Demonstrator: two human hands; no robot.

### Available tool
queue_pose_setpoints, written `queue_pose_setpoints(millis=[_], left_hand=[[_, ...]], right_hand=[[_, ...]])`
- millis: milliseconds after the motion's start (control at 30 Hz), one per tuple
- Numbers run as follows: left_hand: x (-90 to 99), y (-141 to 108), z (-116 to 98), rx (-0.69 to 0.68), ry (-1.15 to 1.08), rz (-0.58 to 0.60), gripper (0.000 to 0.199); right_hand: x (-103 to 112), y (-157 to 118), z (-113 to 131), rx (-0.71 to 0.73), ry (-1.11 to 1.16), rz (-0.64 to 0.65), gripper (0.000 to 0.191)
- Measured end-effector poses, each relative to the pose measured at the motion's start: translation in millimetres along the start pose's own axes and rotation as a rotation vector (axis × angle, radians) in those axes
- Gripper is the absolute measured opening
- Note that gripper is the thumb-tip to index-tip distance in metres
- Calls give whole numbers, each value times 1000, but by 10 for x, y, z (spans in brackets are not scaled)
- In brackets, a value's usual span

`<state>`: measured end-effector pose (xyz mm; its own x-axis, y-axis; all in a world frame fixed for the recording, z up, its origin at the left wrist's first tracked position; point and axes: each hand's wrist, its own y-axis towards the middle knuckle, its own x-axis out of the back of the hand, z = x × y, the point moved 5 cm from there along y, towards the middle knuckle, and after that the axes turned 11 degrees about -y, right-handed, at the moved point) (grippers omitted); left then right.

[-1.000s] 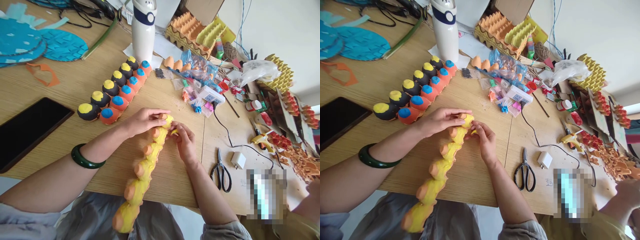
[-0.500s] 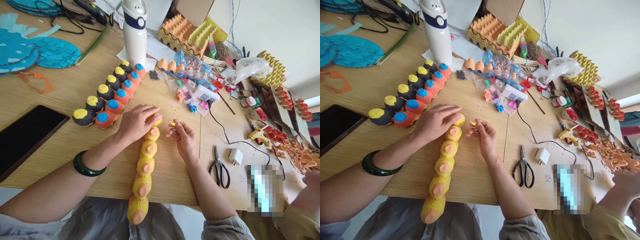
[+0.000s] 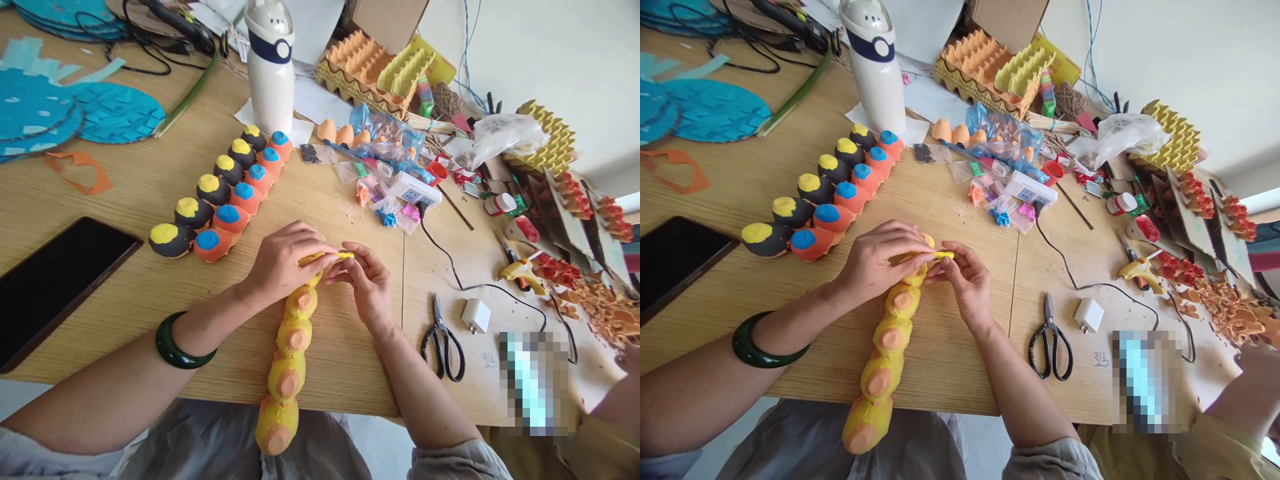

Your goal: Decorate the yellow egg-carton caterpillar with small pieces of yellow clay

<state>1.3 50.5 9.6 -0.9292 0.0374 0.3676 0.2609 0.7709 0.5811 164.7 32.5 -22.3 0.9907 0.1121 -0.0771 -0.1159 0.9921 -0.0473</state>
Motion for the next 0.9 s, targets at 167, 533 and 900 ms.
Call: queue_pose_setpoints(millis=[167, 533, 900], left_hand=[[7, 13, -17, 23, -19, 9, 23], [11, 11, -71, -78, -49, 28, 14], [-6, 13, -68, -59, -93, 51, 15]], right_hand=[[-3, -34, 64, 80, -146, -20, 25], [-5, -22, 48, -9, -114, 25, 29], [-42, 16, -35, -116, 84, 113, 32]])
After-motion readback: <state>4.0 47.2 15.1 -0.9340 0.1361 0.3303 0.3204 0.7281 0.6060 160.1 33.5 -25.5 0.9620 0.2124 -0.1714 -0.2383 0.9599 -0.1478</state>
